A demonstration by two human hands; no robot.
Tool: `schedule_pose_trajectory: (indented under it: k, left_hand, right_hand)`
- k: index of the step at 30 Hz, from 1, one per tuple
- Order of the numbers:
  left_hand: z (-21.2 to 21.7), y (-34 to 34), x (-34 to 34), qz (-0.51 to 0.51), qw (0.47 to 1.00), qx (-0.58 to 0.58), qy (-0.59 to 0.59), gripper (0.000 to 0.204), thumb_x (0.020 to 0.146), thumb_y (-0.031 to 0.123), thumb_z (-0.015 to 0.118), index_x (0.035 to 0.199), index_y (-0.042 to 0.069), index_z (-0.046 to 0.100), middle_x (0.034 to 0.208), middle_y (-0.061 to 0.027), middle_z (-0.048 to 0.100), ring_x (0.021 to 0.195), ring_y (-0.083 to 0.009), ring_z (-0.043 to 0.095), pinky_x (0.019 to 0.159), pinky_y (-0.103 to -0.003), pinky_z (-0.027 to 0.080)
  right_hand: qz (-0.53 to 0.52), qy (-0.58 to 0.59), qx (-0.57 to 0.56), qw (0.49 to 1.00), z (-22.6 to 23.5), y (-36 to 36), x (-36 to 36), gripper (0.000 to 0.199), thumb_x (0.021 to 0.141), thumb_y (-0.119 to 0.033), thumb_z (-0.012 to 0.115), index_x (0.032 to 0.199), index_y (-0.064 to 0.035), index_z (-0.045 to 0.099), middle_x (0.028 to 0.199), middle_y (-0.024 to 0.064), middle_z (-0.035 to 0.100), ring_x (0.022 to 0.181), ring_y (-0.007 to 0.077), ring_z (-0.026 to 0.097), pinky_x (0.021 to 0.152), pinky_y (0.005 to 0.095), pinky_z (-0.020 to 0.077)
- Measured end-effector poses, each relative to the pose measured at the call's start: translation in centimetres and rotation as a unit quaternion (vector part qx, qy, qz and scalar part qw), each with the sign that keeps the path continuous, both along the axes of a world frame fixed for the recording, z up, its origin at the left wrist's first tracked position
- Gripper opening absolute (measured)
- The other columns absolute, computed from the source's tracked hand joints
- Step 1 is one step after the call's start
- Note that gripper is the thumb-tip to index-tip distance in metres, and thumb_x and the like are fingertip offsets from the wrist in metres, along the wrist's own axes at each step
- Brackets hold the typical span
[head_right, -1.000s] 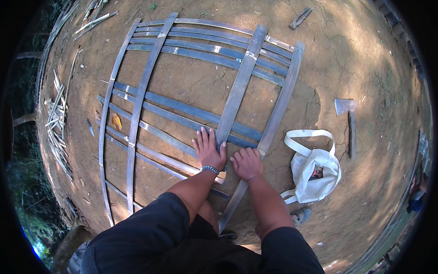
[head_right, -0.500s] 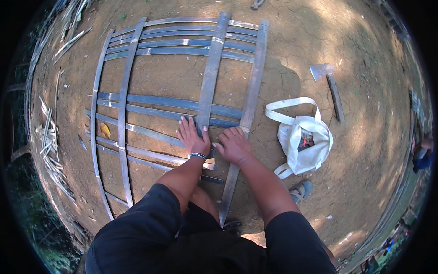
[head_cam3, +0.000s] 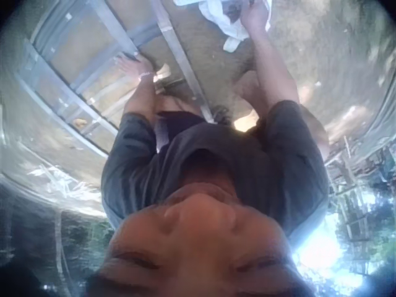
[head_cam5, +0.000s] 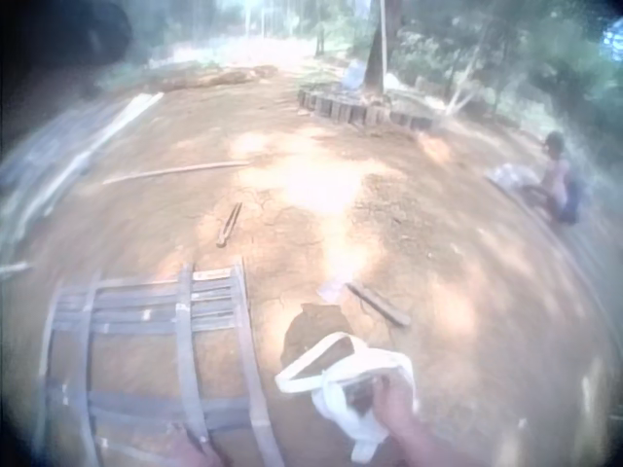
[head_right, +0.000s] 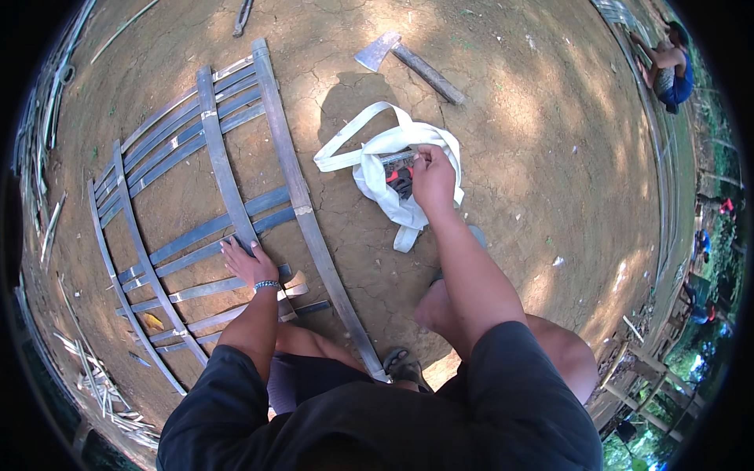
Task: The person constructs a bamboo lattice by laying out bamboo strips in a grid and securing the intersections using small nails and a hatchet to hammer them in.
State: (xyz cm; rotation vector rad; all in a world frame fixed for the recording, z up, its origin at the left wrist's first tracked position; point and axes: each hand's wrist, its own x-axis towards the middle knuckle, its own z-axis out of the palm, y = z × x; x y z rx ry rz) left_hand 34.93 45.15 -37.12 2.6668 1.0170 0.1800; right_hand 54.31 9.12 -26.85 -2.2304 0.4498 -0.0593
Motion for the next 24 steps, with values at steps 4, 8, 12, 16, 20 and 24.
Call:
schedule_pose_trajectory:
  k: [4, 8, 12, 16, 20, 24]
  left_hand:
    - [-0.5, 0.6, -0.4, 0.009, 1.000, 0.017, 0.009, 0.064, 0.103, 0.032, 0.051, 0.157, 0.001, 0.036, 0.170, -0.0222, 0.023, 0.157, -0.0387, 0.020, 0.128, -0.056, 0.011]
    - [0.0, -0.1, -0.5, -0.020, 0.999, 0.018, -0.037, 0.065, 0.102, 0.028, 0.054, 0.158, 0.001, 0.035, 0.170, -0.0244, 0.022, 0.157, -0.0399, 0.021, 0.127, -0.058, 0.011]
    - [2.0, -2.6, -0.6, -0.090, 0.993, -0.022, -0.071, 0.068, 0.101, 0.030, 0.059, 0.158, 0.000, 0.035, 0.170, -0.0244, 0.020, 0.157, -0.0406, 0.020, 0.126, -0.059, 0.010]
    - [3.1, -5.2, -1.0, -0.158, 0.982, -0.062, -0.085, 0.072, 0.098, 0.025, 0.065, 0.158, 0.000, 0.034, 0.170, -0.0254, 0.020, 0.158, -0.0404, 0.019, 0.126, -0.060, 0.010]
    - [3.7, -6.9, -1.3, -0.178, 0.979, -0.079, -0.068, 0.074, 0.096, 0.022, 0.067, 0.158, -0.001, 0.033, 0.170, -0.0254, 0.021, 0.158, -0.0401, 0.020, 0.126, -0.060, 0.012]
    - [3.6, -7.6, -1.2, -0.173, 0.976, -0.104, -0.087, 0.076, 0.094, 0.024, 0.069, 0.157, -0.001, 0.034, 0.169, -0.0271, 0.022, 0.157, -0.0417, 0.022, 0.126, -0.060, 0.012]
  right_hand:
    - [0.235, 0.193, -0.158, 0.939, -1.6, -3.0, 3.4, 0.018, 0.089, -0.012, 0.068, 0.105, -0.0122, 0.077, 0.107, 0.0154, 0.076, 0.099, 0.0328, 0.072, 0.088, 0.0427, 0.0564]
    - [0.313, 0.254, -0.227, 0.887, -2.3, -2.3, 4.3, 0.023, 0.088, -0.013, 0.067, 0.106, -0.0185, 0.080, 0.111, 0.0113, 0.076, 0.104, 0.0302, 0.072, 0.091, 0.0419, 0.0569]
    - [0.279, 0.248, -0.219, 0.902, -2.6, -0.6, 4.1, 0.024, 0.089, -0.017, 0.066, 0.107, -0.0205, 0.080, 0.115, 0.0109, 0.076, 0.108, 0.0294, 0.072, 0.094, 0.0412, 0.0561]
    - [0.240, 0.213, -0.211, 0.923, -3.2, -0.1, 3.4, 0.026, 0.091, -0.021, 0.063, 0.110, -0.0173, 0.080, 0.115, 0.0144, 0.075, 0.107, 0.0330, 0.071, 0.094, 0.0436, 0.0553]
    - [0.188, 0.233, -0.146, 0.943, -3.3, 0.5, 3.9, 0.030, 0.092, -0.023, 0.057, 0.110, -0.0120, 0.079, 0.116, 0.0174, 0.074, 0.108, 0.0362, 0.070, 0.093, 0.0444, 0.0552]
    - [0.276, 0.194, -0.225, 0.914, -4.8, -0.2, 4.0, 0.031, 0.092, -0.021, 0.054, 0.106, -0.0072, 0.078, 0.117, 0.0198, 0.073, 0.109, 0.0370, 0.070, 0.094, 0.0449, 0.0551]
